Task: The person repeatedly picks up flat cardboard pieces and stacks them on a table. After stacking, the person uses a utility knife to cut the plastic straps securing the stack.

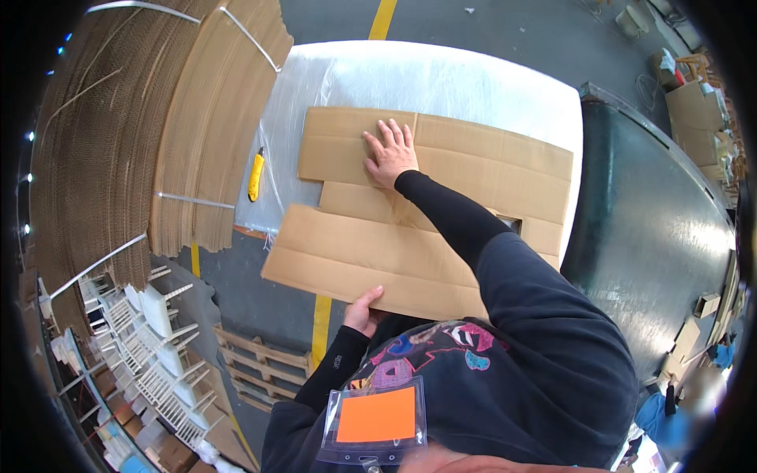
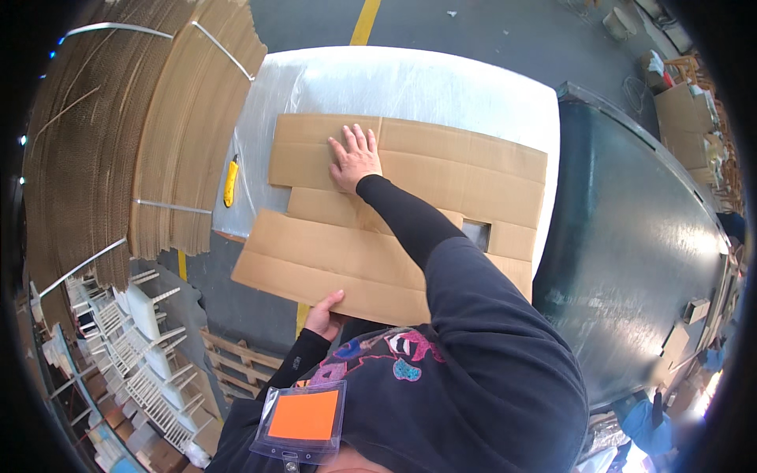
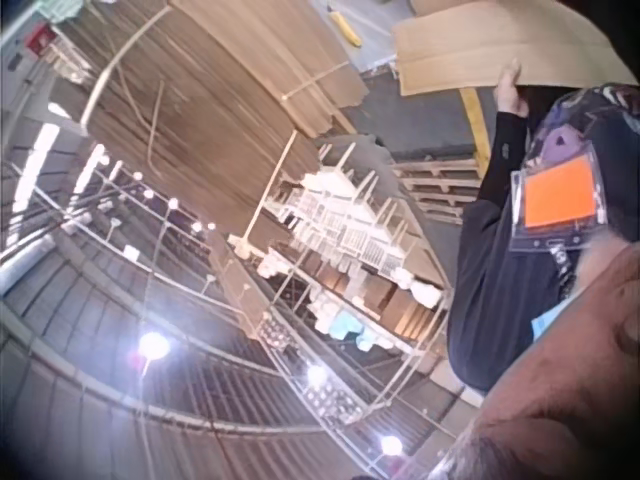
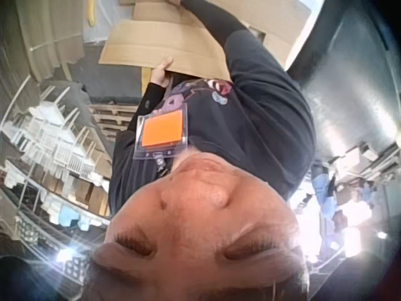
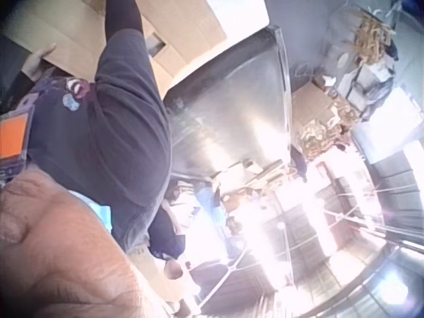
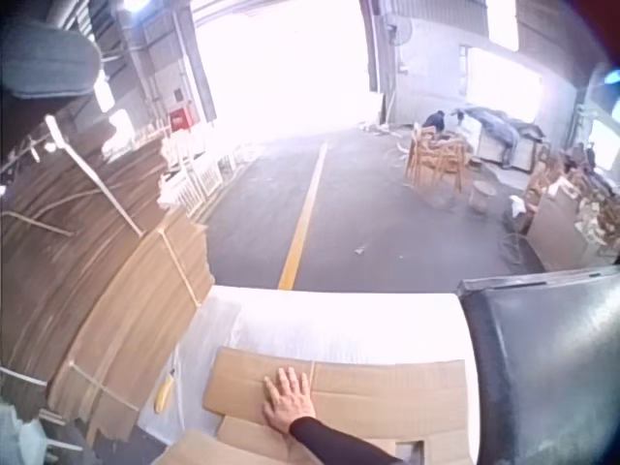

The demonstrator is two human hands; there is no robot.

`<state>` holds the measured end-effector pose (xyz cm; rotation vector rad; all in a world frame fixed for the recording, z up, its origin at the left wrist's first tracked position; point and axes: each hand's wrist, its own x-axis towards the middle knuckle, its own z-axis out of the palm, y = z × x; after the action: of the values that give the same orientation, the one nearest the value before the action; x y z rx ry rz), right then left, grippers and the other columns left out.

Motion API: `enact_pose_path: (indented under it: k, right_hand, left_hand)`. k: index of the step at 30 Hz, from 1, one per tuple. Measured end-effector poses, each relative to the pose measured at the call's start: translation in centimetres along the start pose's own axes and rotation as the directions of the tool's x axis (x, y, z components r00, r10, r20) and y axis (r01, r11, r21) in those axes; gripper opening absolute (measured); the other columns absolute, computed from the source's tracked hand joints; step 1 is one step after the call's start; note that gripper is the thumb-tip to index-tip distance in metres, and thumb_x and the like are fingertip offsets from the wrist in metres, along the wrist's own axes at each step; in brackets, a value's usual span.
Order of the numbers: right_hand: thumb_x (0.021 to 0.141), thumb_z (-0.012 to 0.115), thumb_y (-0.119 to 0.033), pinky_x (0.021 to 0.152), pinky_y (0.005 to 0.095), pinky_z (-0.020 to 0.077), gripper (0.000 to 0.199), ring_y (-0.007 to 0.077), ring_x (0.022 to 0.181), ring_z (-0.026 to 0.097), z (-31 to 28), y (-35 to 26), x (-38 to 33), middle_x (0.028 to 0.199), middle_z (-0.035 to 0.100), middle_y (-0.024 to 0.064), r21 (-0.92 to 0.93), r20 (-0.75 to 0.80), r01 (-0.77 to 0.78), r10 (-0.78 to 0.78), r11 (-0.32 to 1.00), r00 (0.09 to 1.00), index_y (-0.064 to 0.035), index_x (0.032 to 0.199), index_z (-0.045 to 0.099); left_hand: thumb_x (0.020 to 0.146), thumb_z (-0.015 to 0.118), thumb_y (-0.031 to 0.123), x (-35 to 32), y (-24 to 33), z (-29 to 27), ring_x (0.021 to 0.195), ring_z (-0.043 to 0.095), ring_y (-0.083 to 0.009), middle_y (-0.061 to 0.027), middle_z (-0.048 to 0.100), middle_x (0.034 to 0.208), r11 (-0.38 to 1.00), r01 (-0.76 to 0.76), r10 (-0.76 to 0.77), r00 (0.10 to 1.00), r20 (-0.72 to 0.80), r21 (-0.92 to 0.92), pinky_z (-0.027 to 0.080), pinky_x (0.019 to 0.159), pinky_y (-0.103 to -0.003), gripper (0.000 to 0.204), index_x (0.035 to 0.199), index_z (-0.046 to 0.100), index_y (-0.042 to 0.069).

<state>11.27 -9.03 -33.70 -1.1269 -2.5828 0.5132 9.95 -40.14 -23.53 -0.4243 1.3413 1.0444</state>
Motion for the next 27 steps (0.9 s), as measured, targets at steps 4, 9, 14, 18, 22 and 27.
enact_pose_path:
  k: [4, 9, 14, 18, 22, 27]
  right_hand:
    - [0.08, 0.074, -0.048, 0.114, 0.0555, 0.0289, 0.084, 0.0352, 0.144, 0.028, -6.6, 4.0, 3.0, 0.154, 0.034, 0.0167, -0.095, 0.142, -0.137, 0.149, 0.986, 0.979, -0.0187, 0.15, 0.037]
    - [0.077, 0.078, -0.05, 0.112, 0.048, 0.035, 0.096, 0.0364, 0.138, 0.039, -11.5, 13.3, 4.0, 0.15, 0.04, 0.0165, -0.21, 0.563, -0.199, 0.285, 0.957, 0.776, -0.0133, 0.152, 0.031]
    - [0.08, 0.069, -0.026, 0.098, 0.0464, 0.0446, 0.047, 0.0332, 0.112, 0.054, -6.3, 11.7, -2.2, 0.121, 0.057, 0.0162, -0.144, -0.215, 0.121, -0.151, 0.982, 0.965, -0.009, 0.123, 0.06]
    - [0.082, 0.067, -0.034, 0.082, 0.0374, 0.0429, 0.026, 0.0237, 0.096, 0.055, -3.8, 5.5, -4.8, 0.096, 0.055, 0.0057, -0.013, 0.12, 0.391, -0.387, 0.92, 0.914, -0.0129, 0.095, 0.06]
    - [0.095, 0.054, -0.036, 0.099, 0.0397, 0.0396, 0.03, 0.024, 0.118, 0.05, -3.5, 5.2, -2.0, 0.116, 0.054, 0.0084, 0.037, 0.127, 0.516, -0.516, 0.856, 0.847, -0.0136, 0.114, 0.059]
    - [0.1, 0.044, -0.04, 0.123, 0.0454, 0.0172, 0.049, 0.026, 0.147, 0.027, -3.0, 8.2, -0.6, 0.152, 0.037, 0.0134, 0.128, 0.227, 0.583, -0.595, 0.803, 0.771, -0.0147, 0.142, 0.043]
  left_hand:
    - [0.09, 0.071, 0.027, 3.2, -3.7, -1.7, 0.116, 0.059, -0.029, -0.0115, 0.061, 0.125, 0.99, 0.126, -0.123, 0.991, 0.043, -0.062, 0.048, 0.1, -0.049, 0.048, 0.13, 0.054, 0.007]
    - [0.095, 0.057, 0.053, 2.9, 0.0, -1.8, 0.132, 0.046, -0.0304, -0.0167, 0.048, 0.143, 0.801, 0.372, -0.534, 0.799, 0.278, 0.47, 0.04, 0.11, -0.045, 0.068, 0.144, 0.042, 0.008]
    - [0.091, 0.06, 0.045, 5.0, 16.6, 7.9, 0.064, 0.064, -0.0364, -0.0242, 0.063, 0.072, -0.342, -0.638, -0.259, 0.77, 0.583, 0.69, 0.049, 0.058, -0.05, 0.046, 0.077, 0.067, 0.002]
    - [0.096, 0.057, 0.024, 14.7, 24.8, 21.6, 0.09, 0.061, -0.0376, -0.0187, 0.063, 0.09, -0.59, -0.687, 0.286, 0.313, 0.906, 0.424, 0.049, 0.077, -0.046, 0.023, 0.098, 0.062, 0.002]
    - [0.094, 0.057, 0.05, 23.9, 25.2, 28.5, 0.106, 0.061, -0.0345, -0.017, 0.061, 0.114, -0.776, -0.539, 0.075, 0.438, 0.896, 0.328, 0.049, 0.091, -0.044, 0.051, 0.115, 0.061, 0.003]
    - [0.084, 0.055, 0.073, 24.8, 23.4, 33.6, 0.114, 0.061, -0.035, -0.0216, 0.063, 0.119, -0.778, -0.507, -0.134, 0.711, 0.691, 0.371, 0.047, 0.097, -0.045, 0.08, 0.121, 0.06, 0.002]
